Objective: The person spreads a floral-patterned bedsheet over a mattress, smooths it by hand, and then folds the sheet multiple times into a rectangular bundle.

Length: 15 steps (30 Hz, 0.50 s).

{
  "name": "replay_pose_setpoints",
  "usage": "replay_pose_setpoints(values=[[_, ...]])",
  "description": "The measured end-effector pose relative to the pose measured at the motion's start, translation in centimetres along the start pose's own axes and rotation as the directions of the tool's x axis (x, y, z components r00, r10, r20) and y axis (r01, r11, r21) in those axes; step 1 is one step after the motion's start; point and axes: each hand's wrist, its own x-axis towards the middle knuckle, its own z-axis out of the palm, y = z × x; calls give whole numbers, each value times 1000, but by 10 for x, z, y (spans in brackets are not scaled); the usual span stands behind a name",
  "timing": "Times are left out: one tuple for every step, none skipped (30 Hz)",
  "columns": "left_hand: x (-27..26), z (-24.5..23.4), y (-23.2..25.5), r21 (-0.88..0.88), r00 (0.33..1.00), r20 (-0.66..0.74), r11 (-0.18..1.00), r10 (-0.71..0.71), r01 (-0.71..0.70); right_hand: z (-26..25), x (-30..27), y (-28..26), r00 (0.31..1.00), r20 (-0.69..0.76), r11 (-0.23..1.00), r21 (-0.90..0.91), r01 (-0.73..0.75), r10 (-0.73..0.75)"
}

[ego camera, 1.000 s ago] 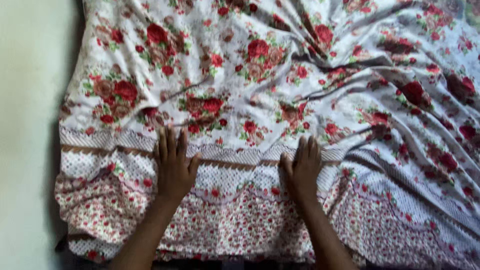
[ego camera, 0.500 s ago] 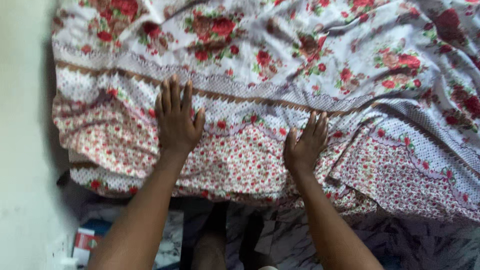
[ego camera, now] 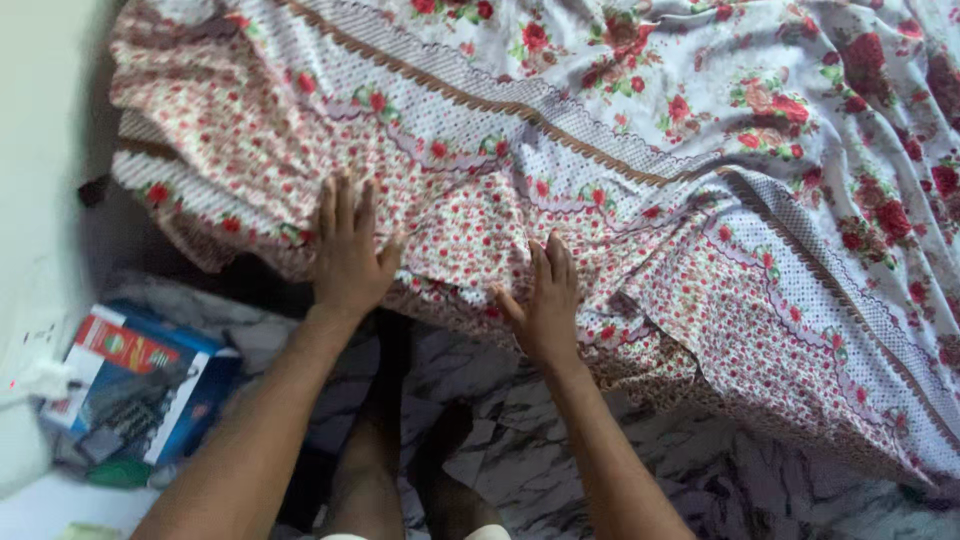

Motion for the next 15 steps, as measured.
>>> replay_pose_setpoints(values=[[-8, 1, 4, 8, 1000, -9, 1000, -11, 11, -1, -8, -3, 998, 3, 998, -19, 61, -61], [-14, 0, 7, -3, 1000, 2, 1000, -16, 16, 0, -12, -5, 997, 4, 997, -8, 75, -75], [-18, -1, 8, -14, 1000, 12, 1000, -22, 23, -1, -14, -4, 999, -11, 999, -14, 49, -49], [-21, 0, 11, -10, 1000, 6, 1000, -24, 24, -2, -17, 0, 999, -29, 1000, -27, 15, -15], [-24, 2, 13, -76, 999, -26, 996, -38, 36, -1, -18, 3, 999, -31, 1000, -23, 21, -21], [-27, 2, 13, -142, 997, -56, 989, -54, 46, 1, -18, 6, 997, -72, 1000, 19, -20, 21], [-29, 2, 10, -138, 997, -59, 989, -56, 47, 2, -18, 8, 992, -111, 996, 63, -59, 66], [-29, 5, 8, -208, 994, -80, 976, -74, 56, 1, -16, 11, 991, -116, 997, 61, -56, 63], [-28, 8, 5, -278, 991, -99, 959, -93, 62, 0, -12, 13, 988, -97, 985, 136, -106, 120], [-27, 11, 0, -280, 991, -101, 958, -91, 59, -2, -9, 13, 982, -73, 965, 210, -158, 176], [-24, 13, -6, -344, 968, -93, 920, -232, 188, -6, -8, 12, 981, -77, 965, 207, -157, 177], [-22, 14, -14, -402, 926, -71, 860, -371, 313, -12, -10, 10, 969, -52, 916, 342, -212, 243], [-19, 14, -22, -402, 926, -70, 860, -371, 314, -18, -11, 6, 952, -18, 844, 468, -262, 305], [-15, 13, -30, -475, 851, -101, 776, -516, 415, -23, -12, 3, 951, -18, 844, 467, -264, 308], [-10, 13, -36, -547, 752, -118, 674, -649, 496, -30, -13, 0, 969, -86, 918, 348, -189, 232]])
